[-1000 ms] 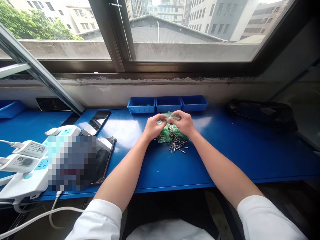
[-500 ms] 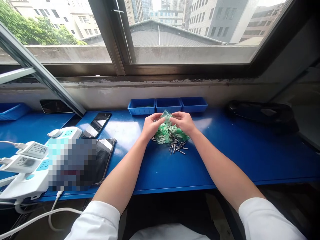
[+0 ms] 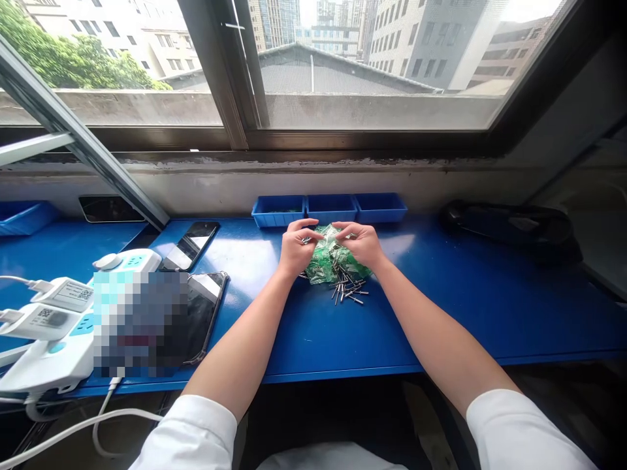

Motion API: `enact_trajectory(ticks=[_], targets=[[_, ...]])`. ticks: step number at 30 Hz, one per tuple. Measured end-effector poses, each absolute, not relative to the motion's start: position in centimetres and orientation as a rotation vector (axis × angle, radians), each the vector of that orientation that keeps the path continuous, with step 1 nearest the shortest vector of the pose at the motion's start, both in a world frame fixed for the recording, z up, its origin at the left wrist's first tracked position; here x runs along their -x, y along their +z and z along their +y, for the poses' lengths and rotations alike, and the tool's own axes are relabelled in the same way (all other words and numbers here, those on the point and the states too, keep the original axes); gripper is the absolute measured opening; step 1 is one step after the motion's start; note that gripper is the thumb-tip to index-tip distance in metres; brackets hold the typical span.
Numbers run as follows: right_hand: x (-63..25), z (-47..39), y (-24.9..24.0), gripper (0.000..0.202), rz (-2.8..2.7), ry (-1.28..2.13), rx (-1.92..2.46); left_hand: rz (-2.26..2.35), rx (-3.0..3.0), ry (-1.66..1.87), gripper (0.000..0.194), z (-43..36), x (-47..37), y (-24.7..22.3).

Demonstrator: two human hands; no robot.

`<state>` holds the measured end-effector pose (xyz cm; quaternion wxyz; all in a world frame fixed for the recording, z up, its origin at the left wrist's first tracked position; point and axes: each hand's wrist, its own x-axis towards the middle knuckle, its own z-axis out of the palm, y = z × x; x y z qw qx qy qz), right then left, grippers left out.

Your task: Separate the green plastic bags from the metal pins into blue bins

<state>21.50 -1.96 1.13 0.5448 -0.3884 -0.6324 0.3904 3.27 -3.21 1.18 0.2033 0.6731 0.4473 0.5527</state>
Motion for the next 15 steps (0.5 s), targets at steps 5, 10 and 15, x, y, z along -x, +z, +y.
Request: enact_trajectory(ticks=[5,10,15], targets=[[-21.36,-2.12,1.55,0.03,-1.438,0.967,0.944,1.203,-1.795,1.535,0.023,-3.39,-3.37,1.29],[-21.51,-2.15,1.65,0.033,-1.48,0.917,1.026,1.176,-1.771,1.499,0.02,-3.4,-3.61,1.19],[-21.71,-2.11,1.59,0.035,-1.541,0.786,1.086,1.252,-1.817,1.535,0.017,-2.48,-3.29,0.96]])
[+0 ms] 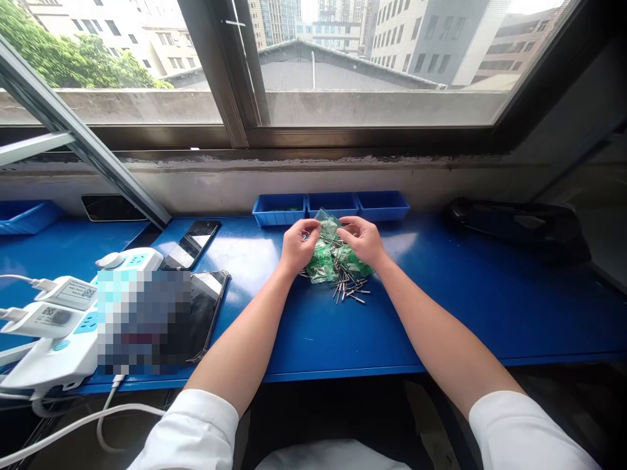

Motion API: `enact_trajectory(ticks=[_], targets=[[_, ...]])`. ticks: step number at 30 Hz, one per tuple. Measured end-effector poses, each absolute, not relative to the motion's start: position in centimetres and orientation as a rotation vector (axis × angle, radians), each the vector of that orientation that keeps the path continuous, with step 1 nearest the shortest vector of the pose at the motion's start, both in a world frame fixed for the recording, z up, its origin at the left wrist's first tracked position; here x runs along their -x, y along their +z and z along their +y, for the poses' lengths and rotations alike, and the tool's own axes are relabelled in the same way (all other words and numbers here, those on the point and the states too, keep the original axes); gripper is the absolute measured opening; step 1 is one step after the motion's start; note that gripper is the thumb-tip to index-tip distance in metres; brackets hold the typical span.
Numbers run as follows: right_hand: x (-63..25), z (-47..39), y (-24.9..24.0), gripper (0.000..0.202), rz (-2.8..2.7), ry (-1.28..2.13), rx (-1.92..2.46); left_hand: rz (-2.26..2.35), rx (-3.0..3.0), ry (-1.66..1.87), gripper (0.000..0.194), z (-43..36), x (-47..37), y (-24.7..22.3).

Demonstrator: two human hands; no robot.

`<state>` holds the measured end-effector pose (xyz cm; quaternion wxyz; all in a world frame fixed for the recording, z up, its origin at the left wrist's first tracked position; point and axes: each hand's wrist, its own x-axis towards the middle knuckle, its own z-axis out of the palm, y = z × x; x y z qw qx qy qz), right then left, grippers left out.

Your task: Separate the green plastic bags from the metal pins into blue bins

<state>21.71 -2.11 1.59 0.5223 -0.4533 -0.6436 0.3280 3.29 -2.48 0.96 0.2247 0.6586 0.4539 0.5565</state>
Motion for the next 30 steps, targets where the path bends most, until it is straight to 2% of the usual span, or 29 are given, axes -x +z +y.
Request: enact_trajectory(ticks=[11,19,21,27,30], targets=[[-22.2,-2.1,1.2,0.025,-1.845,0.418,1.21,1.665,-1.74,1.679,0.049,1.6,1.4,0.3],[-22.6,-1.8,0.7,0.025,-1.971,0.308,1.229,1.916,-1.802,1.314,0.083,1.7,0.8,0.2],[-22.7,-1.7,0.6,0.025,-1.98,0.305,1.222,1.952,-1.835,1.348,0.077,1.4,0.5,0.3],[-23.3,-1.2,0.3,0.024,-1.963,0.285,1.262,1.933,-1.963,1.349,0.029,0.6,0.1,0.3],[-23.9,-0.8,0.3,0.022,-1.897,0.257,1.29,1.838,-2.024,1.329,0.021,0.0,0.1,0.4]])
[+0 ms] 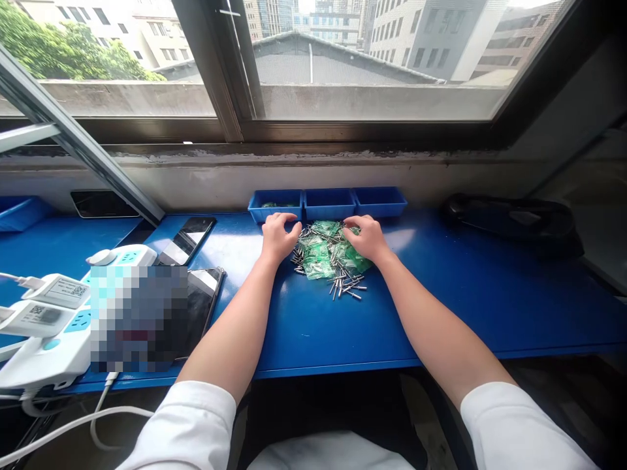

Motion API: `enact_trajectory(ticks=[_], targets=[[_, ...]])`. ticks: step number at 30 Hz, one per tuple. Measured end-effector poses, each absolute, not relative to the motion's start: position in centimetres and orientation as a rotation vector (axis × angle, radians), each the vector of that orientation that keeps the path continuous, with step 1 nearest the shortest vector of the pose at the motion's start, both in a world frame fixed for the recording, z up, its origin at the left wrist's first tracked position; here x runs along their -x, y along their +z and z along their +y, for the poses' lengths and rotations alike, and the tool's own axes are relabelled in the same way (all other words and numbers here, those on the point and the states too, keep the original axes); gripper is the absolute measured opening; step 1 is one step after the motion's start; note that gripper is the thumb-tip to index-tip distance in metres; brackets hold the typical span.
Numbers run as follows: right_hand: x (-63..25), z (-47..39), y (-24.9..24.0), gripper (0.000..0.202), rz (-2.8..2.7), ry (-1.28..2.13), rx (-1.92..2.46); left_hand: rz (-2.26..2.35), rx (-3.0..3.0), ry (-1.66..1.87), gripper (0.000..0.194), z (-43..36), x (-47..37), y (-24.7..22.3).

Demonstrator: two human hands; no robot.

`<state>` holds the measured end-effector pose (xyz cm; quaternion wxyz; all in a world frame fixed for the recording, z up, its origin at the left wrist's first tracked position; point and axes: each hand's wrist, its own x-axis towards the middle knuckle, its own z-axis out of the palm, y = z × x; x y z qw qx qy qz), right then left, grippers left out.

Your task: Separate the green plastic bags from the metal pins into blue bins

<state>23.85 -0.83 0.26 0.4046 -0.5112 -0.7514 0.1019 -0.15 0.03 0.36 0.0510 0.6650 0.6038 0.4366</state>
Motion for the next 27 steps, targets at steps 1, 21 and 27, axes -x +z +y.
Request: enact_trajectory(ticks=[1,21,27], targets=[[-24.1,-0.7,0.2,0.021,-1.866,0.252,1.305,1.776,-2.05,1.308,0.021,-0.2,0.2,0.4],[-23.3,-0.5,-0.2,0.019,-1.54,0.494,1.405,1.44,-2.363,1.109,0.023,-1.6,-1.0,0.3],[-22.4,-2.0,1.0,0.028,-1.875,0.352,1.102,1.409,-2.251,1.456,0.028,-2.1,-2.4,0.8]])
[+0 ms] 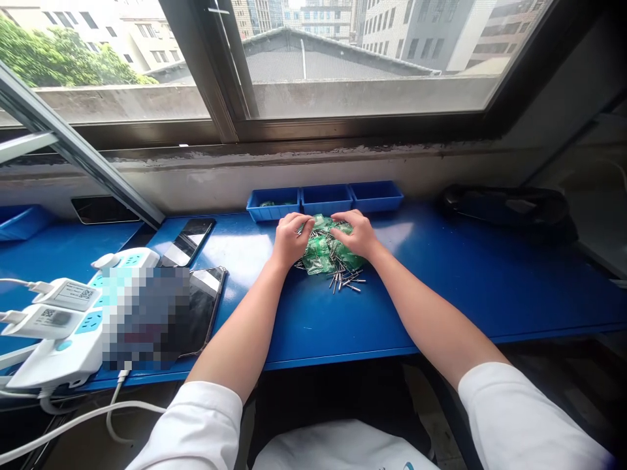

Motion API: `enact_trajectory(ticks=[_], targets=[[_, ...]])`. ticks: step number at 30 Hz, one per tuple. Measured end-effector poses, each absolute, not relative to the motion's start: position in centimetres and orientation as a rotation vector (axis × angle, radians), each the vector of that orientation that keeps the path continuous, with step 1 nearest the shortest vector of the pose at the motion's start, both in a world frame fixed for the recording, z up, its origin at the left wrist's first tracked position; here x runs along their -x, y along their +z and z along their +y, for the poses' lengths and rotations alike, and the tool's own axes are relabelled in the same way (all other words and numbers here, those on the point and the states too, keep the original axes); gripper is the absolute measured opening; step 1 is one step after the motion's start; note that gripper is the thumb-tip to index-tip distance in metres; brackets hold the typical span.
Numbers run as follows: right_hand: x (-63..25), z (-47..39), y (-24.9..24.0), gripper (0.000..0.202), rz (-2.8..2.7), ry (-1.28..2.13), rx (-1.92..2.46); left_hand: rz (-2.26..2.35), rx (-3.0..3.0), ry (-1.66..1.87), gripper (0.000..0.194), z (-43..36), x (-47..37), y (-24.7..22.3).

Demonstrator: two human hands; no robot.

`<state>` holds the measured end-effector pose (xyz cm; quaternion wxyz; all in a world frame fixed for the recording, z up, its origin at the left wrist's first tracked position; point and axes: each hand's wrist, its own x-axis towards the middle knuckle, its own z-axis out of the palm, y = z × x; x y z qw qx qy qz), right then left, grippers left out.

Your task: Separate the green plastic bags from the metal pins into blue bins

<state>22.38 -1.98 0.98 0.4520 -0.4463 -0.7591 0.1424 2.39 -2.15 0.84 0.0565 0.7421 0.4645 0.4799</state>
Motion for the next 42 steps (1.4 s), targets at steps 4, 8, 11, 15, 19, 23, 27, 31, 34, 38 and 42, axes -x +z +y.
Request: enact_trajectory(ticks=[4,8,11,15,19,23,27,31,34,38,42], targets=[[-21.4,-2.8,1.4,0.029,-1.906,0.559,1.034,1.272,-1.996,1.52,0.027,-2.9,-3.7,0.9],[-21.0,-2.8,1.6,0.039,-1.684,0.867,1.031,1.155,-1.698,1.518,0.034,-2.9,-4.2,0.5],[-21.1,-2.5,1.7,0.042,-1.515,1.037,1.026,1.051,-1.615,1.473,0.041,-2.7,-4.2,0.4],[-21.2,-2.4,1.8,0.039,-1.419,1.139,1.017,1.077,-1.694,1.483,0.025,-2.8,-4.0,0.5],[-21.1,-2.4,1.5,0.029,-1.379,1.131,0.933,1.207,-1.882,1.598,0.011,-3.0,-4.0,0.8],[-21.1,-2.1,1.0,0.028,-1.415,1.083,0.879,1.272,-1.923,1.636,0.016,-3.1,-3.9,0.9],[-21.2,-2.0,1.0,0.028,-1.411,1.035,0.909,1.263,-1.926,1.616,0.007,-3.0,-4.0,0.8],[-21.2,-2.1,1.4,0.032,-1.402,1.006,0.956,1.21,-1.852,1.574,0.031,-3.0,-4.3,0.4],[-21.2,-2.3,1.7,0.037,-1.407,0.988,0.995,1.2,-1.893,1.588,0.034,-3.1,-4.5,0.3],[-21.2,-2.4,1.9,0.042,-1.418,0.987,1.02,1.169,-2.044,1.572,0.012,-3.2,-4.5,0.4],[-21.3,-2.1,1.9,0.041,-1.39,0.976,1.02,1.183,-2.083,1.573,0.011,-3.0,-4.3,0.6]])
